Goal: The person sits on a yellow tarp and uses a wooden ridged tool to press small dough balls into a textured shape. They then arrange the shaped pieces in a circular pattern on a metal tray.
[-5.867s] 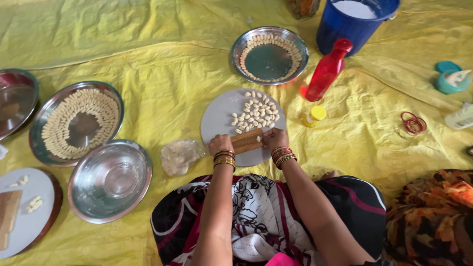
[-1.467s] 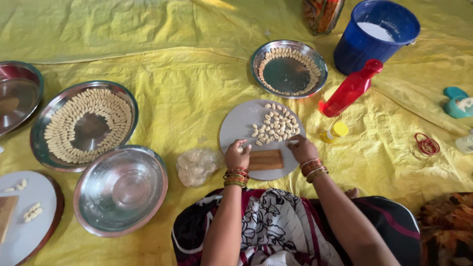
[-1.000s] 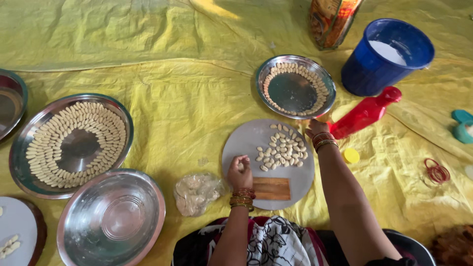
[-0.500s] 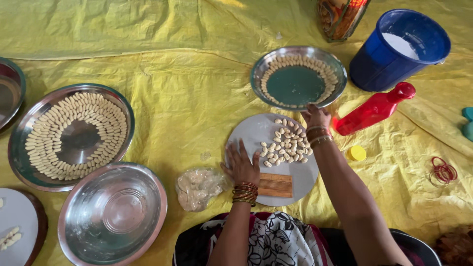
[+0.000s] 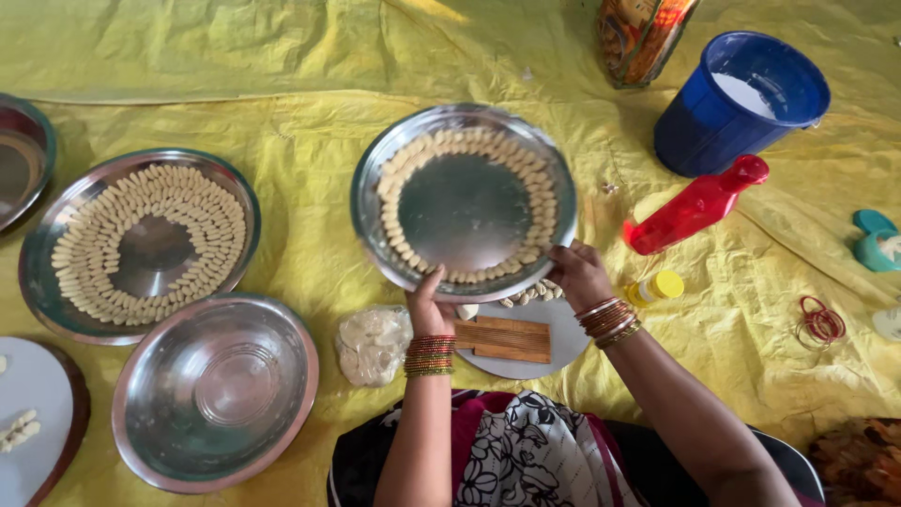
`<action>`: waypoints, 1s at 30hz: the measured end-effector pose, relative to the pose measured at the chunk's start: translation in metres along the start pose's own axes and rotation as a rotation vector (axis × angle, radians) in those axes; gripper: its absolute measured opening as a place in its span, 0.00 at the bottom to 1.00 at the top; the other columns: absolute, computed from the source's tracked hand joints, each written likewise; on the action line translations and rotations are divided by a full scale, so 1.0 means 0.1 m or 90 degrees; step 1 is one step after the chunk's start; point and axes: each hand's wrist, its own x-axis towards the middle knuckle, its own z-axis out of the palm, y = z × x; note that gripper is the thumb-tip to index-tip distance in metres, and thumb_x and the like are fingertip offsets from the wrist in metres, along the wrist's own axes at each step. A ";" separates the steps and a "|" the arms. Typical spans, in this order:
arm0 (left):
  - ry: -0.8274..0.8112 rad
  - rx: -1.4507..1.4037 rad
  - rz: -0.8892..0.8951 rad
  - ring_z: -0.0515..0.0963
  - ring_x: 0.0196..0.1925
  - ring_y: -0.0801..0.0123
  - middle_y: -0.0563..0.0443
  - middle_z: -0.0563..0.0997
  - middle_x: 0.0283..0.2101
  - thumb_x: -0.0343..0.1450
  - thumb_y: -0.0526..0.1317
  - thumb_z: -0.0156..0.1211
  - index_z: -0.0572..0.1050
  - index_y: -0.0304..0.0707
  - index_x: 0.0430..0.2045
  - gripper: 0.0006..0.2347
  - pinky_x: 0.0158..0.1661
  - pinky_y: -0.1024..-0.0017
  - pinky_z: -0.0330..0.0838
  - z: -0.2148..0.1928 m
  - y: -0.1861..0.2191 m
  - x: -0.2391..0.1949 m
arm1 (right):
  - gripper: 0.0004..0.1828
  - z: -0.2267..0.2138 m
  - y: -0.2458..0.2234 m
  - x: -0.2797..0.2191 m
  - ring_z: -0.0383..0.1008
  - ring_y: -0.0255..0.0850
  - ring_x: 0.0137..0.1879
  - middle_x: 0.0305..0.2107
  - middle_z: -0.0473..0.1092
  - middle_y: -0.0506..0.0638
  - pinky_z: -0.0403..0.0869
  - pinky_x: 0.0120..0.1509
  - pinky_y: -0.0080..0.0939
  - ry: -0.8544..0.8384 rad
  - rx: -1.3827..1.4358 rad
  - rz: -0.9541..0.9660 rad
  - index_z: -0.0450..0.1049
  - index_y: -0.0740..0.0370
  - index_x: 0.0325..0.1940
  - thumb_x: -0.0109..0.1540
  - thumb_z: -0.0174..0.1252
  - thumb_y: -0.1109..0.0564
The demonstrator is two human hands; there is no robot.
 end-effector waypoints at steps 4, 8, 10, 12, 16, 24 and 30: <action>0.131 -0.144 -0.047 0.78 0.32 0.62 0.48 0.75 0.35 0.62 0.35 0.65 0.70 0.30 0.40 0.15 0.35 0.65 0.80 -0.32 -0.09 0.18 | 0.13 0.07 0.05 0.34 0.82 0.45 0.46 0.41 0.80 0.56 0.83 0.51 0.44 -0.013 -0.146 -0.024 0.76 0.63 0.49 0.70 0.49 0.54; 0.228 -0.155 0.031 0.78 0.36 0.59 0.45 0.76 0.38 0.63 0.29 0.63 0.70 0.26 0.43 0.16 0.37 0.66 0.78 -0.40 -0.19 0.34 | 0.12 -0.06 0.20 0.91 0.85 0.47 0.50 0.44 0.82 0.55 0.82 0.56 0.50 0.114 -0.683 -0.135 0.79 0.56 0.52 0.65 0.57 0.55; 0.256 -0.184 0.055 0.81 0.42 0.61 0.47 0.76 0.42 0.60 0.26 0.61 0.68 0.31 0.47 0.21 0.41 0.64 0.82 -0.40 -0.13 0.38 | 0.19 -0.12 0.30 1.10 0.75 0.55 0.55 0.48 0.76 0.58 0.76 0.60 0.55 0.072 -0.903 -0.142 0.77 0.52 0.55 0.59 0.63 0.53; 0.277 -0.162 0.076 0.80 0.45 0.63 0.50 0.74 0.45 0.57 0.26 0.59 0.65 0.39 0.53 0.27 0.42 0.63 0.84 -0.38 -0.01 0.38 | 0.23 -0.13 0.39 1.24 0.69 0.57 0.59 0.51 0.73 0.57 0.70 0.63 0.59 0.048 -1.035 -0.139 0.77 0.48 0.56 0.56 0.66 0.51; 0.274 -0.154 0.045 0.79 0.45 0.62 0.48 0.73 0.47 0.58 0.26 0.58 0.62 0.40 0.58 0.30 0.42 0.63 0.82 -0.28 0.14 0.33 | 0.19 -0.13 0.56 1.35 0.68 0.54 0.62 0.51 0.73 0.53 0.67 0.65 0.61 0.070 -1.088 -0.122 0.79 0.46 0.53 0.57 0.65 0.51; 0.264 -0.019 0.015 0.72 0.29 0.69 0.44 0.74 0.40 0.58 0.29 0.63 0.60 0.36 0.63 0.35 0.21 0.78 0.61 -0.18 -0.02 0.28 | 0.11 -0.05 0.49 1.21 0.76 0.49 0.54 0.45 0.77 0.54 0.75 0.59 0.52 0.122 -0.937 -0.181 0.81 0.52 0.46 0.59 0.65 0.55; 0.278 0.074 -0.016 0.76 0.40 0.71 0.52 0.76 0.48 0.56 0.31 0.64 0.56 0.37 0.67 0.40 0.34 0.72 0.70 -0.21 -0.12 0.26 | 0.14 -0.04 0.26 0.75 0.82 0.40 0.41 0.41 0.80 0.54 0.82 0.45 0.38 0.233 -0.481 -0.099 0.78 0.64 0.48 0.60 0.67 0.58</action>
